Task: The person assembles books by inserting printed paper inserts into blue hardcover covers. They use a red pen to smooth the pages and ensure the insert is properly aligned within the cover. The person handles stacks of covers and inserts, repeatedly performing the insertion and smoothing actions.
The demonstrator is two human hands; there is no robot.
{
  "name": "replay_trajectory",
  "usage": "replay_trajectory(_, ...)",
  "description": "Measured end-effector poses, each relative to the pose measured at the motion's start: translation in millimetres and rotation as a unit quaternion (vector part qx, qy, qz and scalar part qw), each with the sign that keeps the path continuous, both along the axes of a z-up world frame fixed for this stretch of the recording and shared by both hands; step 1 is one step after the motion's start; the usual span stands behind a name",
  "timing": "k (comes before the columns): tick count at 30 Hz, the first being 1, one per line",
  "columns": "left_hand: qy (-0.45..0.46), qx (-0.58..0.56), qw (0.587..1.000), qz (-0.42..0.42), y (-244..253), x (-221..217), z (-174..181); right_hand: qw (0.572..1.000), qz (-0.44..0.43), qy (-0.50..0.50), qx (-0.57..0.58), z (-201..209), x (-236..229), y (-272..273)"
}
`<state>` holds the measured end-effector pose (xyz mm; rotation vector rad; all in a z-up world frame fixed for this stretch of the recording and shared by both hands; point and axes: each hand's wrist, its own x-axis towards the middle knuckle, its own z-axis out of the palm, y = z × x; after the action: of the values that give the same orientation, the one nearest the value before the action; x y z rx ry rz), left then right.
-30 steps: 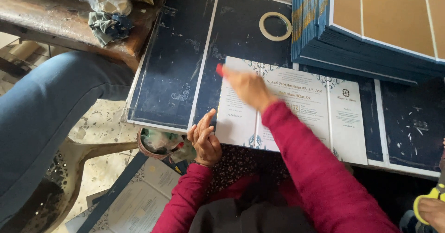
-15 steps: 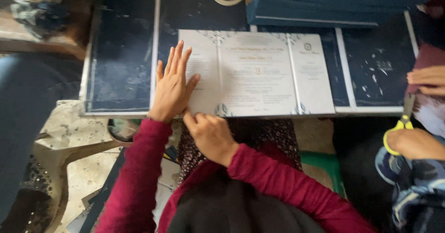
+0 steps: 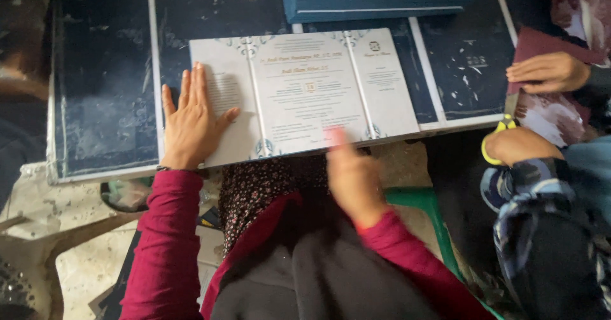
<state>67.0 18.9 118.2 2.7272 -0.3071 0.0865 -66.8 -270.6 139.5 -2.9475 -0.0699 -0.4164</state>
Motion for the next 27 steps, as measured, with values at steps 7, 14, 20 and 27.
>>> replay_trajectory(7,0.02,0.0,1.0,-0.009,2.3,-0.5,4.3,0.989,0.147,-0.018,0.026,2.6,1.6,13.0)
replay_trajectory(14,0.013,-0.006,1.0,0.003,0.6,-1.2,-2.2,0.992,-0.095,-0.013,0.079,-20.6,0.3,-80.8)
replay_trajectory(20,0.019,-0.012,1.0,-0.021,1.3,-5.0,10.7,0.995,0.093,-0.001,0.044,-37.6,-2.2,27.7)
replay_trajectory(27,0.01,-0.005,0.999,-0.03,2.3,-1.4,7.9,0.995,-0.036,-0.072,0.063,-22.1,9.3,-102.2)
